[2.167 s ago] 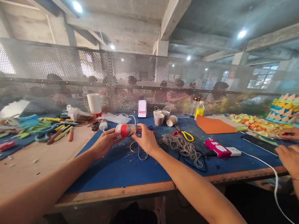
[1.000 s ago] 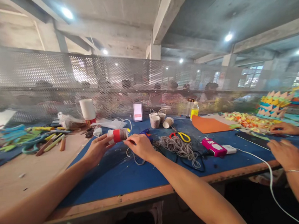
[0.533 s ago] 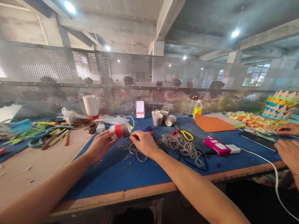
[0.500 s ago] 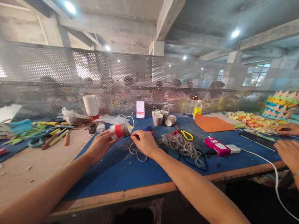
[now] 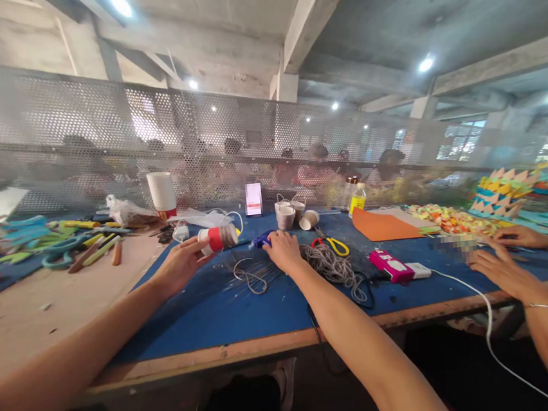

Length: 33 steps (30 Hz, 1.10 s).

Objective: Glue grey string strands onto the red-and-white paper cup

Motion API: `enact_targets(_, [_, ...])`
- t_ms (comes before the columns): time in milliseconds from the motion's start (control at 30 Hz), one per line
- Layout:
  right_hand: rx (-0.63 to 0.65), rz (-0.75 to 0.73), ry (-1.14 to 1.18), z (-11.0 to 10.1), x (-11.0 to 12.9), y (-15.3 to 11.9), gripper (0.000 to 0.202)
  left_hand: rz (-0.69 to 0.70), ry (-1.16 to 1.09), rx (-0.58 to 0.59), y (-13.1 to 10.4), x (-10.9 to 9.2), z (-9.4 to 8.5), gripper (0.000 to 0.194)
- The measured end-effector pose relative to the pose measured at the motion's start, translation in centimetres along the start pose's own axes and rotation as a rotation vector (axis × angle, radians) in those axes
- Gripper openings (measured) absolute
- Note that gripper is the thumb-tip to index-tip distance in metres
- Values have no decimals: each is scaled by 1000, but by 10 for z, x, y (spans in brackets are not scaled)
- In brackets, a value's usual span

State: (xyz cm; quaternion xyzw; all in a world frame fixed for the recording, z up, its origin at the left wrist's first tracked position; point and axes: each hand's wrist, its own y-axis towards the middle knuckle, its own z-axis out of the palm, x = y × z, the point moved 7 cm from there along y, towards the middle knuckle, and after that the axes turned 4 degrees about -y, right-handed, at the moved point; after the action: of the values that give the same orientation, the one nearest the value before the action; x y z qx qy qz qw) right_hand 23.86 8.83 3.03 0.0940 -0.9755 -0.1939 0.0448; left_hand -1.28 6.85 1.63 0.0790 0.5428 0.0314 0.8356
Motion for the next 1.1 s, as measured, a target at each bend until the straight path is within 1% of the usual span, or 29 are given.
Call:
enact_targets(133, [26,22,-72,8,5,2,32,-18,-29,4,1,3,-1,26])
enact_targets(300, [14,30,-63,15,6,6,26,-24,-22,-16,3,6,-6,27])
enact_targets(333, [-11,35,-46,13,5,6,27,-22,-24,-21,3,5,-7,28])
enact_targets(400, [-111,62,40,4,3,6,33,-17,-29,-26,4,4,-8,29])
enact_targets(500, [-327,101,315,-18,-3,4,38,-7,-30,-24,4,3,-8,27])
enact_targets(567, [-397,83,524,-27,-3,2,37,0,-28,-30,3,2,-9,26])
enact_targets(600, [-403,67,617,-30,-2,1,35,4,-25,-37,3,1,-9,26])
enact_targets(667, [-372,34,755,-31,4,-1,32,9,-15,-51,3,1,-11,26])
enact_targets(733, [-332,16,847,-29,11,-2,30,12,-2,-65,3,0,-13,27])
enact_targets(833, [-308,10,951,-26,18,-3,29,18,16,-78,3,0,-15,27])
enact_targets(933, [-291,1,984,-27,22,-5,29,15,24,-86,3,-1,-15,27])
enact_targets(1000, [-254,-15,970,-27,26,-8,35,4,11,-93,3,-1,-15,28])
enact_targets(1100, [-235,-92,889,-30,34,-12,40,-6,-18,-100,4,-1,-16,28])
